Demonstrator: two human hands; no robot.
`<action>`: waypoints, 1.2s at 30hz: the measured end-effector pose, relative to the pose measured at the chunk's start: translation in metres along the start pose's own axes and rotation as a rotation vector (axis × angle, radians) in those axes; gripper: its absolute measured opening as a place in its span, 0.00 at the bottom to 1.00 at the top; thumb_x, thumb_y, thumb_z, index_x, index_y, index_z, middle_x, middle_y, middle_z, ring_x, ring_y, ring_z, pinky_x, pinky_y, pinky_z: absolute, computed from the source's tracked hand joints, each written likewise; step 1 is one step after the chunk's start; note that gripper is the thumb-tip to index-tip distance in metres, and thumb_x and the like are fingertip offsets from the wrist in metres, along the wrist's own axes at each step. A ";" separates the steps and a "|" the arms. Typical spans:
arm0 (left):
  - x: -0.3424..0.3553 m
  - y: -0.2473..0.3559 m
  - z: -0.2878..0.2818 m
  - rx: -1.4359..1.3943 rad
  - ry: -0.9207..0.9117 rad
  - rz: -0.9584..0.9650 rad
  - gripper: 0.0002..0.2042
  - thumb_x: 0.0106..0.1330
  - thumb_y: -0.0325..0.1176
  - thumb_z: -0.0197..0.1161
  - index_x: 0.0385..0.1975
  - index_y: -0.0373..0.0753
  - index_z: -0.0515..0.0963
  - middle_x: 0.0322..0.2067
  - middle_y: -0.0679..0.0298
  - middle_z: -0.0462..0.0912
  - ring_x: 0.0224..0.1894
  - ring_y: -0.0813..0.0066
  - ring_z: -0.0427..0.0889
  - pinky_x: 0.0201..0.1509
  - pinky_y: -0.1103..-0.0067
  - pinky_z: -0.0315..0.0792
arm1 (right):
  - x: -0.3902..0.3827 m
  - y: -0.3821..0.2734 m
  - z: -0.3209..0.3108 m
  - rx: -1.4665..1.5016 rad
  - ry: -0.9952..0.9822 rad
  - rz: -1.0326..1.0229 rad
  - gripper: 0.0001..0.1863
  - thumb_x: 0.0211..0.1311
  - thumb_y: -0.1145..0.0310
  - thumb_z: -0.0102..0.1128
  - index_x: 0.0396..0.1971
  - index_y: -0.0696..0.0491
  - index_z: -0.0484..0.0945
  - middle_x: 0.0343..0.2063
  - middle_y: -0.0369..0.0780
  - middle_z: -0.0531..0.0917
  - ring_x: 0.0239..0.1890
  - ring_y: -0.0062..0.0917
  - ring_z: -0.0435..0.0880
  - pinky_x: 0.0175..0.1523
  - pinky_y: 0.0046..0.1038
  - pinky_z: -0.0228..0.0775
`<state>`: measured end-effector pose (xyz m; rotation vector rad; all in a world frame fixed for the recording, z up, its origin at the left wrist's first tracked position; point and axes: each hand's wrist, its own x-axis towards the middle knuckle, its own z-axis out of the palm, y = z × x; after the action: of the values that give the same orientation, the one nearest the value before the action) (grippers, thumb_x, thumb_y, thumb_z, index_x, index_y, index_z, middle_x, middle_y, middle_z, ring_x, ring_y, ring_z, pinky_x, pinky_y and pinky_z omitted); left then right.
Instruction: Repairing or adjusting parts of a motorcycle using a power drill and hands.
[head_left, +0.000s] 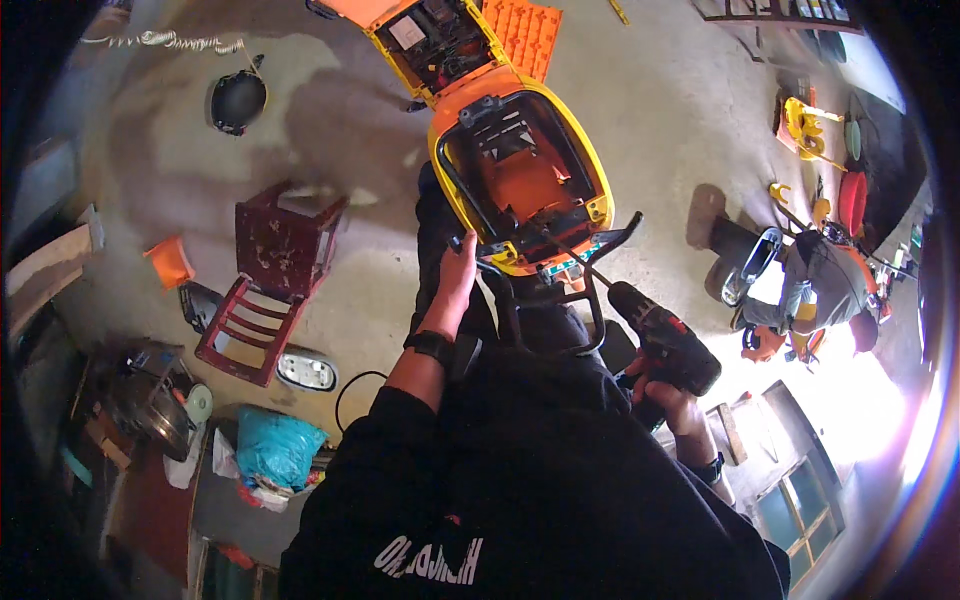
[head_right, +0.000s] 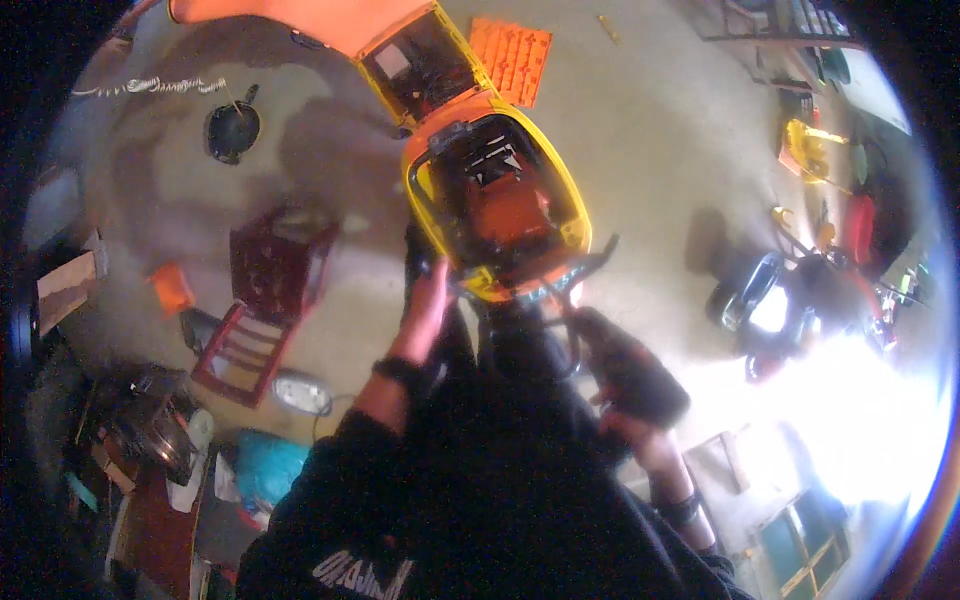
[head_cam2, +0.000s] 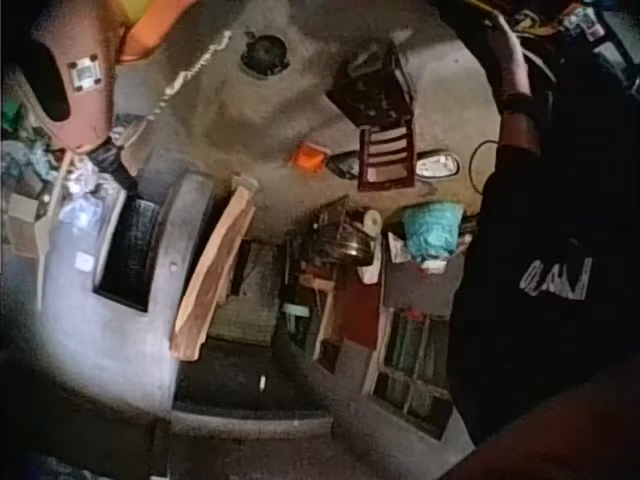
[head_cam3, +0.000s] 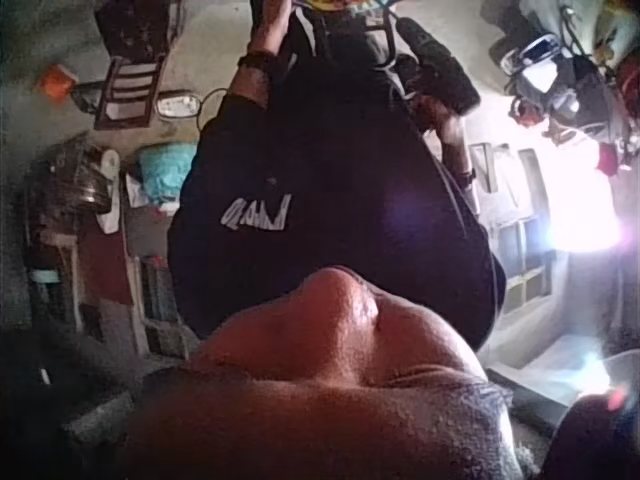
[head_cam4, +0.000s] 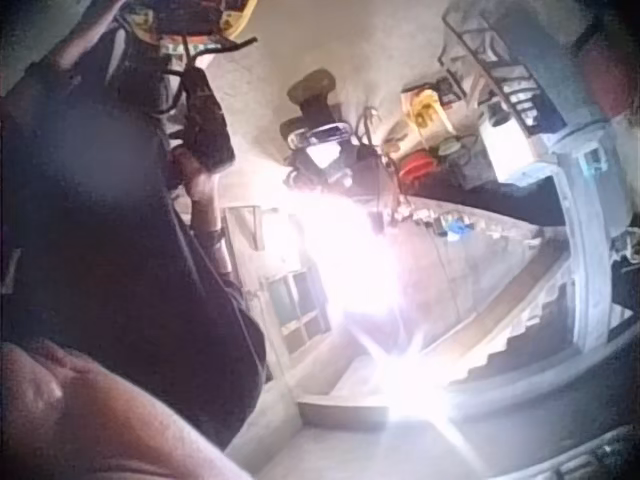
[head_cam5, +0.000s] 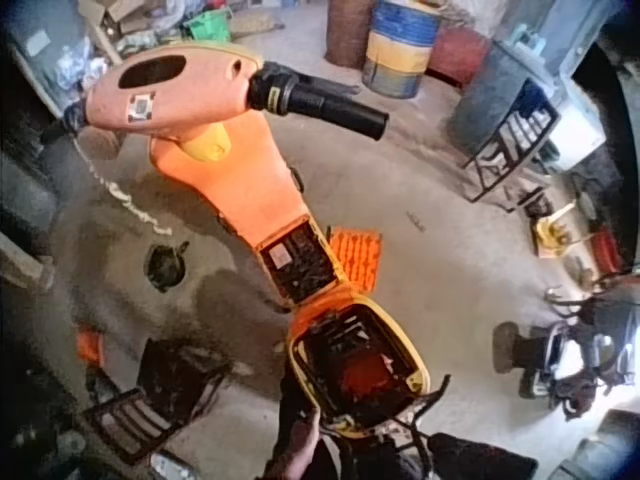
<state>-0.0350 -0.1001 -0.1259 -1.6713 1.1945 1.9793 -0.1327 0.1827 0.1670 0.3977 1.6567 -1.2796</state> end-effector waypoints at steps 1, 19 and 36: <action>-0.001 0.002 0.002 0.009 0.025 -0.009 0.21 0.69 0.51 0.57 0.38 0.34 0.77 0.30 0.66 0.79 0.29 0.79 0.75 0.32 0.78 0.70 | -0.003 -0.001 0.002 0.009 0.030 0.009 0.30 0.48 0.69 0.61 0.55 0.59 0.69 0.39 0.45 0.81 0.29 0.25 0.81 0.37 0.27 0.75; -0.006 -0.016 0.012 -0.009 -0.204 0.070 0.14 0.68 0.33 0.51 0.32 0.27 0.77 0.26 0.57 0.84 0.26 0.69 0.86 0.30 0.77 0.80 | -0.006 0.011 -0.007 0.129 0.048 0.020 0.27 0.51 0.72 0.65 0.54 0.59 0.72 0.42 0.44 0.82 0.36 0.25 0.81 0.37 0.27 0.77; 0.022 -0.029 -0.004 0.172 -0.045 0.198 0.14 0.66 0.37 0.55 0.23 0.33 0.76 0.23 0.65 0.79 0.24 0.79 0.75 0.27 0.75 0.67 | 0.024 -0.034 0.003 0.018 0.213 0.086 0.34 0.41 0.67 0.57 0.54 0.64 0.71 0.38 0.49 0.81 0.25 0.28 0.81 0.32 0.28 0.75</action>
<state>-0.0189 -0.0912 -0.1580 -1.4668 1.5180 1.9494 -0.1672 0.1600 0.1660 0.6281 1.7857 -1.2219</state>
